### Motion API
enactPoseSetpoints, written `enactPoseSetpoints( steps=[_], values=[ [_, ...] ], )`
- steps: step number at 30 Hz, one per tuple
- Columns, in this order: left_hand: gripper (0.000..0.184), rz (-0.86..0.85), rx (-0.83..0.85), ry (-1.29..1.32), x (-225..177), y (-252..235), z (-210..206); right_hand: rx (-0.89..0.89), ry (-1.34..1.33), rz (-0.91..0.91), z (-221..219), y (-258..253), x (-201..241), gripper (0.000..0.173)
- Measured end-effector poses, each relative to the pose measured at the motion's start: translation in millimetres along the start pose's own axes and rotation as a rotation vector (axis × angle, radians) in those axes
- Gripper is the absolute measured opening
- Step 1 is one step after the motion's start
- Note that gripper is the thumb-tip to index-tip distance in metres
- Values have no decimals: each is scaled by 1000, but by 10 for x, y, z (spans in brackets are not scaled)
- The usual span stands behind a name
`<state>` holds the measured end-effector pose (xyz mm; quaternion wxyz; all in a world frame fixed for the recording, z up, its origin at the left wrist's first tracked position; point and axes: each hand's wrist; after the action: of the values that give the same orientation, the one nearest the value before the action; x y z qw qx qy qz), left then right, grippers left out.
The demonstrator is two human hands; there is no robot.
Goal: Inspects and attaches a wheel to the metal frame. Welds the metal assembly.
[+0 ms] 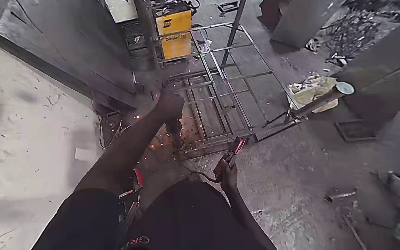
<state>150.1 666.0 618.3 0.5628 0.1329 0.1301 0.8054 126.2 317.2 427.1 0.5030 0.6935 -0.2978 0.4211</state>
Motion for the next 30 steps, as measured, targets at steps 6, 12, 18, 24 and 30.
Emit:
enactPoseSetpoints(
  steps=[6,12,18,24,30],
  values=[
    [43,-17,26,-59,68,-171,-91,-18,37,203,162,572,151,94],
    [43,-54,61,-40,73,-176,-59,42,55,250,197,799,174,94],
    [37,8,99,-32,25,-171,-24,104,92,289,218,753,158,87],
    [41,15,91,-52,46,-179,-40,141,128,316,223,699,181,84],
    [41,-7,79,-80,21,-134,11,156,164,358,219,652,182,81]
  ],
)
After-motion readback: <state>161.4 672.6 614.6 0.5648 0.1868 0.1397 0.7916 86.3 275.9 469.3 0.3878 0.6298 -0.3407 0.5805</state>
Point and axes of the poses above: each hand's wrist, its own y-axis away from the middle knuckle, its own z-axis out of the back of the hand, x = y × z, and after that the axes turned 5 degrees about y, right-handed
